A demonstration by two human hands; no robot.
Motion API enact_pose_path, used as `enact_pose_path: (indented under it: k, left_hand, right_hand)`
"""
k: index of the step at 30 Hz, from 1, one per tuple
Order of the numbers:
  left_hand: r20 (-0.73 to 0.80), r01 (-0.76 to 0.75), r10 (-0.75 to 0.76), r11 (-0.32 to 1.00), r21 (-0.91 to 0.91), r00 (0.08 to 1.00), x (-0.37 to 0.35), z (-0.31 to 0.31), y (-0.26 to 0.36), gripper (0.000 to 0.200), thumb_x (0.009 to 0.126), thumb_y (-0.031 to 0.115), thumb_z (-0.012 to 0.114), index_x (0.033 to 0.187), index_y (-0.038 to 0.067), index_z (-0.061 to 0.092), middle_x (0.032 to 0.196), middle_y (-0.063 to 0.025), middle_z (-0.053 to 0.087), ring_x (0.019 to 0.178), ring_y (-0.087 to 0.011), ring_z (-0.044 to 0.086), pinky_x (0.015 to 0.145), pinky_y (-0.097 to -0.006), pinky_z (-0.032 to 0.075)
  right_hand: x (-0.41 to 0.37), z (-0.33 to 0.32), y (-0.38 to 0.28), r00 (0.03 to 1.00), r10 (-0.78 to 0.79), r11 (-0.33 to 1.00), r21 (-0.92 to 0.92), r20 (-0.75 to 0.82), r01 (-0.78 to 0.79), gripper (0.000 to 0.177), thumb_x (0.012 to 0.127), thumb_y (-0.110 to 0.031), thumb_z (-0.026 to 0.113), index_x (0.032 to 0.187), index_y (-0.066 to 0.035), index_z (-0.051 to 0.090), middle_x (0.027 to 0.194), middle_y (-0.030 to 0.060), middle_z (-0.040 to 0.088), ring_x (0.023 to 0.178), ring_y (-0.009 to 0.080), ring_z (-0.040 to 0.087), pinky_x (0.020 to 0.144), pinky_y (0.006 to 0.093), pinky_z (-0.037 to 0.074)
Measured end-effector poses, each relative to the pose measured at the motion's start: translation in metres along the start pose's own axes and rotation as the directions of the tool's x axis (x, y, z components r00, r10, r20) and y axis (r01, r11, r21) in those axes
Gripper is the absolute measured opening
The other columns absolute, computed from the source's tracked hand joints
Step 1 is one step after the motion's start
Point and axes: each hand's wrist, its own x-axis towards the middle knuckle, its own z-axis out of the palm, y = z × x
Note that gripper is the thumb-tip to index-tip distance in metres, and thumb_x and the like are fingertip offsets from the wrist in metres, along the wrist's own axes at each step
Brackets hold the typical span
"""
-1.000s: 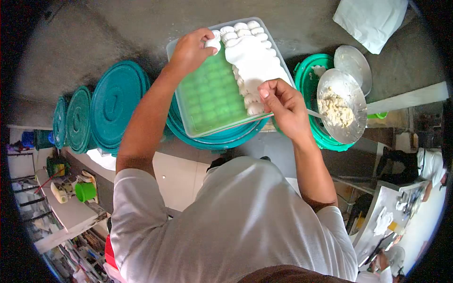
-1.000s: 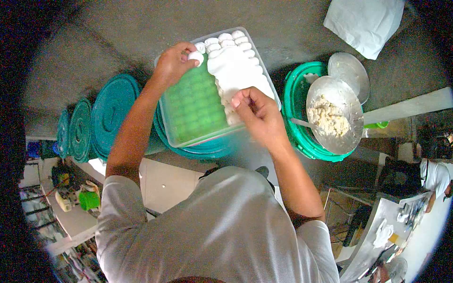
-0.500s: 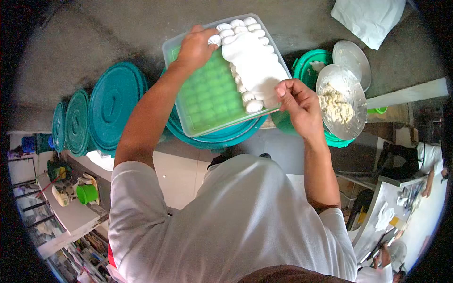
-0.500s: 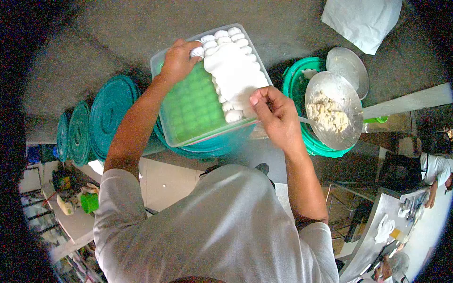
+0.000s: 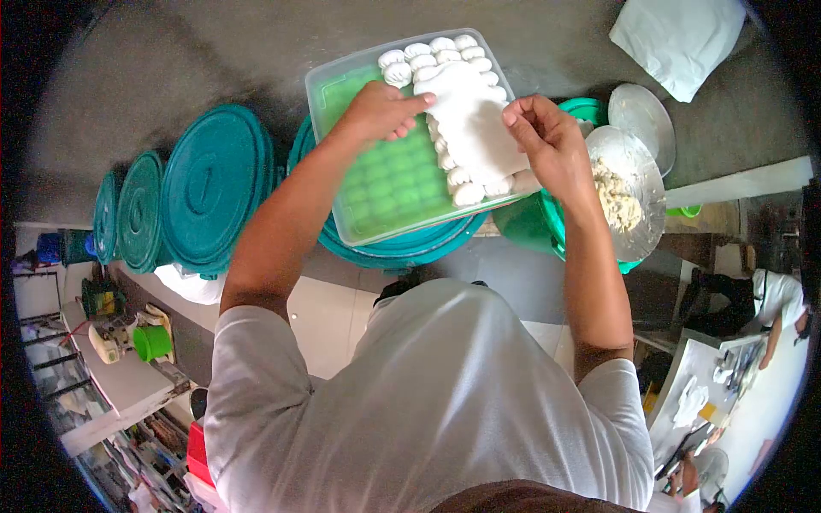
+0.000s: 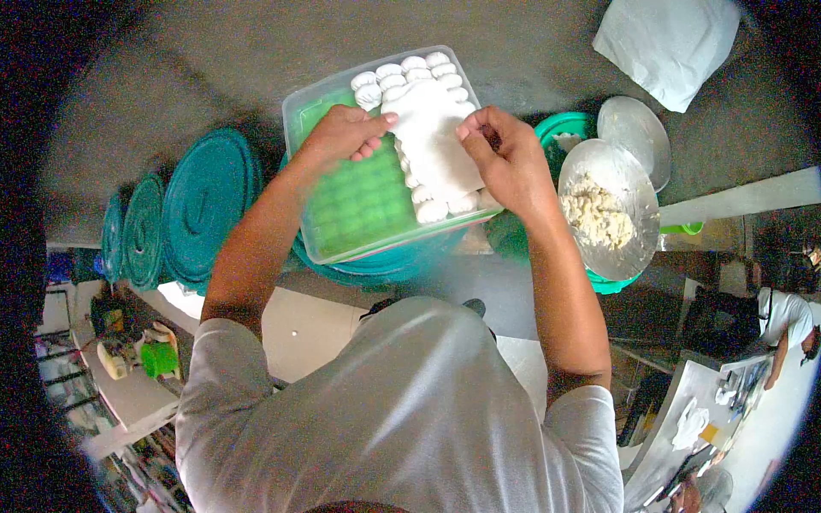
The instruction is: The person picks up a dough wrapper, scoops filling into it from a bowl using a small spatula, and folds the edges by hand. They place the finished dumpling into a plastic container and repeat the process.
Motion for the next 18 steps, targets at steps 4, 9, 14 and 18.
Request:
enact_pose_path:
  k: [4,9,14,18]
  left_hand:
    - [-0.007,-0.060,0.062,0.948,-0.313,0.998,-0.002,0.009,0.002,0.027,0.082,0.027,0.080,0.080,0.006,0.063,0.076,-0.0028,0.064,0.064,-0.0089,0.058,0.053,-0.0227,0.046]
    - [-0.195,-0.342,0.288,0.867,-0.363,0.937,0.002,0.024,0.010,0.017,0.083,0.014,0.078,0.082,0.007,0.062,0.081,-0.0025,0.066,0.072,-0.0085,0.060,0.061,-0.0228,0.049]
    - [-0.343,-0.660,0.570,0.702,-0.269,0.747,-0.009,0.044,0.044,0.013,0.085,0.004,0.073,0.083,0.003,0.061,0.094,-0.0079,0.069,0.084,-0.0097,0.062,0.074,-0.0257,0.053]
    - [-0.159,-0.671,0.707,0.539,-0.510,0.689,-0.040,0.055,0.069,0.012,0.086,-0.004,0.068,0.085,0.002,0.057,0.105,-0.0125,0.067,0.088,-0.0128,0.063,0.080,-0.0267,0.054]
  right_hand:
    - [0.013,0.001,-0.007,0.999,-0.023,0.998,-0.059,0.029,0.025,0.021,0.093,-0.022,0.067,0.091,-0.001,0.064,0.072,-0.0012,0.056,0.067,0.0067,0.047,0.059,0.0244,0.038]
    - [0.024,-0.002,-0.008,0.999,-0.029,0.999,-0.038,0.034,0.030,0.022,0.091,-0.022,0.070,0.096,-0.001,0.063,0.079,0.0016,0.061,0.071,0.0084,0.052,0.063,0.0245,0.043]
    - [0.049,-0.014,0.018,0.945,-0.323,0.946,-0.061,-0.052,0.320,0.060,0.081,-0.024,0.081,0.129,-0.003,0.053,0.102,0.0056,0.066,0.092,0.0144,0.061,0.084,0.0284,0.049]
    - [0.056,-0.043,0.009,0.930,-0.363,0.930,0.079,0.063,0.358,0.072,0.076,-0.022,0.084,0.136,-0.004,0.049,0.109,0.0068,0.066,0.101,0.0164,0.062,0.094,0.0301,0.046]
